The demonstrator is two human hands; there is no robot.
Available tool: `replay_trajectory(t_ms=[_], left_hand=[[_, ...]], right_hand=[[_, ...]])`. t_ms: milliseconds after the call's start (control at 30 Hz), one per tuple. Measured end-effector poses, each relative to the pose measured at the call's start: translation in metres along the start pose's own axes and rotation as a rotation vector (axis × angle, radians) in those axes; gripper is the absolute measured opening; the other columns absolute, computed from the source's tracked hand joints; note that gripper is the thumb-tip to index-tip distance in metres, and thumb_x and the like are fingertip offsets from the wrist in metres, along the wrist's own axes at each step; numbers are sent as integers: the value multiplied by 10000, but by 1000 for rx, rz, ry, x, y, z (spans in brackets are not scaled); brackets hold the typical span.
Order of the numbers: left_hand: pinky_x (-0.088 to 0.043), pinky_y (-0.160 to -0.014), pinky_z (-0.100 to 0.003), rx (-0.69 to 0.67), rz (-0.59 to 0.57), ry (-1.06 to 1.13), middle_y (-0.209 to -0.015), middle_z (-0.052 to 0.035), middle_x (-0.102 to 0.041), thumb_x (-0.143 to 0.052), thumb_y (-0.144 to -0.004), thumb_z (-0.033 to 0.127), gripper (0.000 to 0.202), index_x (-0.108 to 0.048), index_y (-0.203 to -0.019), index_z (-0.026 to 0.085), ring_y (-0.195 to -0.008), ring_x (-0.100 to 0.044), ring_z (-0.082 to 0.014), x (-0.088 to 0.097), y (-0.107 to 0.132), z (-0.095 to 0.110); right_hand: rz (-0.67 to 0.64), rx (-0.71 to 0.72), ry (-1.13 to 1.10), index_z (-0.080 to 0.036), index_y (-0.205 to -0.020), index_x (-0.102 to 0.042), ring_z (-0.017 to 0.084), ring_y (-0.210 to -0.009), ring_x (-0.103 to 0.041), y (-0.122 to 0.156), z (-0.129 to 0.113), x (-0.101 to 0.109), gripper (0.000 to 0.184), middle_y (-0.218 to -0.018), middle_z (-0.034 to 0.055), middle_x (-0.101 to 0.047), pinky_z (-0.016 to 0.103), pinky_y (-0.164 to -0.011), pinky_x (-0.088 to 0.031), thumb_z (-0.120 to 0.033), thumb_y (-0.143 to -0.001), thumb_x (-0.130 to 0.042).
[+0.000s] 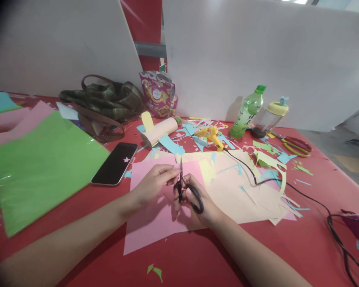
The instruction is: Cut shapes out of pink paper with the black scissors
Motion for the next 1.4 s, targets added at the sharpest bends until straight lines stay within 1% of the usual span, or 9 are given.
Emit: replay_trajectory(t_ms=[100, 267, 467, 600, 700, 867, 1033, 1267, 1400], left_hand=[[-330, -433, -220, 8, 12, 5, -413, 33, -444, -389, -758, 293, 301, -413, -488, 163, -400, -434, -89, 0, 1, 0], [-345, -419, -218, 37, 4, 67, -399, 38, -467, -395, -765, 315, 295, -432, -515, 163, -385, -466, -95, -3, 3, -2], [-351, -386, -206, 51, -11, 149, -401, 42, -470, -375, -786, 329, 305, -422, -536, 161, -352, -480, -94, -5, 4, -5], [-375, -377, -221, 71, -52, 197, -427, 33, -477, -347, -801, 352, 313, -418, -563, 162, -349, -500, -114, -8, 4, -12], [-399, -395, -232, 60, -47, 202, -441, 27, -480, -354, -802, 361, 319, -410, -560, 160, -367, -511, -119, -9, 4, -14], [-388, -362, -227, 78, -49, 191, -416, 38, -440, -355, -802, 373, 319, -401, -567, 163, -333, -476, -108, -9, 5, -16], [-404, -350, -244, 82, -32, 188, -423, 45, -423, -334, -806, 398, 320, -380, -585, 171, -314, -451, -104, -9, 5, -17], [-411, -360, -228, 76, -22, 180, -422, 51, -411, -348, -797, 415, 322, -381, -593, 168, -319, -455, -93, -9, 6, -18], [-394, -327, -221, 89, -30, 199, -436, 53, -411, -346, -789, 429, 312, -388, -617, 172, -307, -442, -91, -9, 6, -20]], right_hand=[[-10, -3, -23, -201, -811, -407, 128, -562, -492, 0, 0, 0, 264, -756, 22, -479, 313, -546, -437, -445, -739, -476], [-22, 6, -36, -201, -836, -403, 142, -554, -511, 1, 1, -1, 256, -779, 28, -477, 338, -510, -455, -437, -754, -455], [15, 20, 19, -197, -835, -409, 128, -543, -513, 1, 0, -2, 253, -714, 9, -484, 300, -520, -434, -429, -754, -470], [49, 29, 45, -194, -823, -415, 133, -568, -515, 1, 1, -1, 264, -720, 14, -486, 300, -536, -430, -436, -743, -483], [66, 37, 49, -195, -808, -416, 140, -592, -509, 2, 3, 1, 282, -729, 15, -478, 307, -543, -433, -448, -722, -506], [79, 40, 59, -203, -814, -401, 144, -600, -508, 2, 6, 2, 283, -742, 14, -469, 316, -542, -436, -453, -723, -500], [102, 63, 90, -211, -786, -380, 124, -586, -493, 3, 6, 2, 267, -721, -5, -450, 287, -541, -424, -444, -730, -499], [117, 46, 166, -219, -767, -343, 115, -542, -494, 2, 2, -1, 278, -692, -24, -424, 286, -518, -430, -463, -736, -473], [137, 42, 174, -225, -742, -322, 115, -532, -498, 1, -1, -3, 291, -676, -31, -421, 280, -501, -430, -461, -725, -490]])
Point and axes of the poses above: each hand's wrist, its own y-axis away from the middle knuckle, its own x-axis out of the back of the hand, z = x × y, the point moved 5 cm from there along -y, towards the middle knuckle
